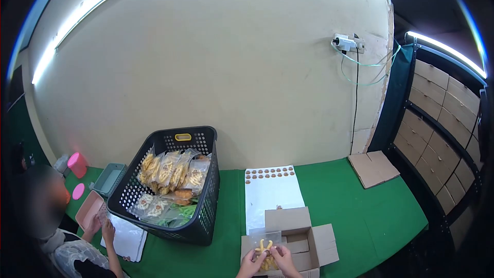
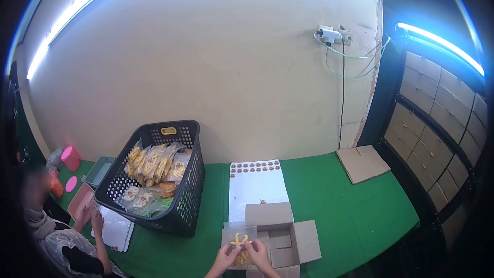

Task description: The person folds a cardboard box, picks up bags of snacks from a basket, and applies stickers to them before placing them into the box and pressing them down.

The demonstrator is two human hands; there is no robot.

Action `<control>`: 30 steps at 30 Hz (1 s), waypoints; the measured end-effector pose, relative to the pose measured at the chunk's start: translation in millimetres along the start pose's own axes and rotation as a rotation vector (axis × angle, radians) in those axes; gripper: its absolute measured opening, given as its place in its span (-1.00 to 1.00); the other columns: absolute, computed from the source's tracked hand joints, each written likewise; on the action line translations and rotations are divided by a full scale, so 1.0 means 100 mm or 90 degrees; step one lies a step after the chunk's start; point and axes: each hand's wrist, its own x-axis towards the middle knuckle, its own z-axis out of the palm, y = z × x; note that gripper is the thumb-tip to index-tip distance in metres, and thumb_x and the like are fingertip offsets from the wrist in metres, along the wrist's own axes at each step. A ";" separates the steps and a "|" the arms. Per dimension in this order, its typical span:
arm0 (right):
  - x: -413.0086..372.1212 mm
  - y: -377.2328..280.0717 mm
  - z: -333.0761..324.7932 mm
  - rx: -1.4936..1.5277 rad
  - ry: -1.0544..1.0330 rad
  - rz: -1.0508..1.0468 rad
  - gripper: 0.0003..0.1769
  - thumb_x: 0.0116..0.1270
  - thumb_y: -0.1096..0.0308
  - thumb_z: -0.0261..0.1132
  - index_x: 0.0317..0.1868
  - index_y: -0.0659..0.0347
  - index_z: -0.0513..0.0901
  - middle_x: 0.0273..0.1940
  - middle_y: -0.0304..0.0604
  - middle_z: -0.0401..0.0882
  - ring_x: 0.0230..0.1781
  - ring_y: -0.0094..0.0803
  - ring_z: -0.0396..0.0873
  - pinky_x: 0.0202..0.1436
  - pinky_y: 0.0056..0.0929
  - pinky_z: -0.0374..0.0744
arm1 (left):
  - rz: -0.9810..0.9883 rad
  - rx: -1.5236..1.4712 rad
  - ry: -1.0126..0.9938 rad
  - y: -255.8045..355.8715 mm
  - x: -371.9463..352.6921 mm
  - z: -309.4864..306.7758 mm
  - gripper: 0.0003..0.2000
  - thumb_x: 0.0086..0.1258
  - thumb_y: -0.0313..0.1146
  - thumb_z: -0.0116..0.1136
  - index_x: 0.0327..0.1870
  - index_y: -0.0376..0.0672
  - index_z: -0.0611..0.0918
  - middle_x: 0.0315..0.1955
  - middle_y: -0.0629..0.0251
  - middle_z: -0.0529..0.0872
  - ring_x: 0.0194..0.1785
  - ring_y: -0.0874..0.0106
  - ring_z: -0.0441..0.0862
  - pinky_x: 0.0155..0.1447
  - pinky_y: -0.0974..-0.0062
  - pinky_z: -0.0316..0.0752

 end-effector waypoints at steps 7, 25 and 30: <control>-0.18 0.01 0.33 -0.041 -0.050 -0.053 -0.71 0.21 0.34 0.22 -0.12 0.33 0.48 -0.28 -0.23 0.54 -0.28 -0.62 0.48 -0.21 -0.62 0.47 | 0.194 0.151 0.222 0.17 -0.14 -0.11 -0.74 0.14 -0.31 0.22 -0.54 -0.35 0.50 -0.68 0.33 0.51 -0.61 0.62 0.43 -0.54 0.60 0.30; -0.09 -0.33 0.32 0.010 -0.058 -0.026 -0.78 0.29 0.33 0.12 -0.29 0.36 0.54 -0.40 -0.26 0.56 -0.41 -0.64 0.48 -0.32 -0.64 0.46 | 0.183 -0.016 -0.006 0.26 -0.04 -0.27 -0.80 0.25 -0.33 0.11 -0.30 -0.34 0.56 -0.51 0.43 0.58 -0.46 0.71 0.45 -0.40 0.73 0.37; -0.10 -0.34 0.28 -0.031 -0.062 -0.010 -0.77 0.27 0.29 0.15 -0.25 0.32 0.52 -0.35 -0.26 0.55 -0.37 -0.64 0.48 -0.30 -0.66 0.45 | 0.122 -0.121 0.018 0.04 0.00 -0.23 -0.77 0.29 -0.30 0.06 -0.30 -0.33 0.57 -0.50 0.45 0.56 -0.44 0.71 0.42 -0.39 0.74 0.34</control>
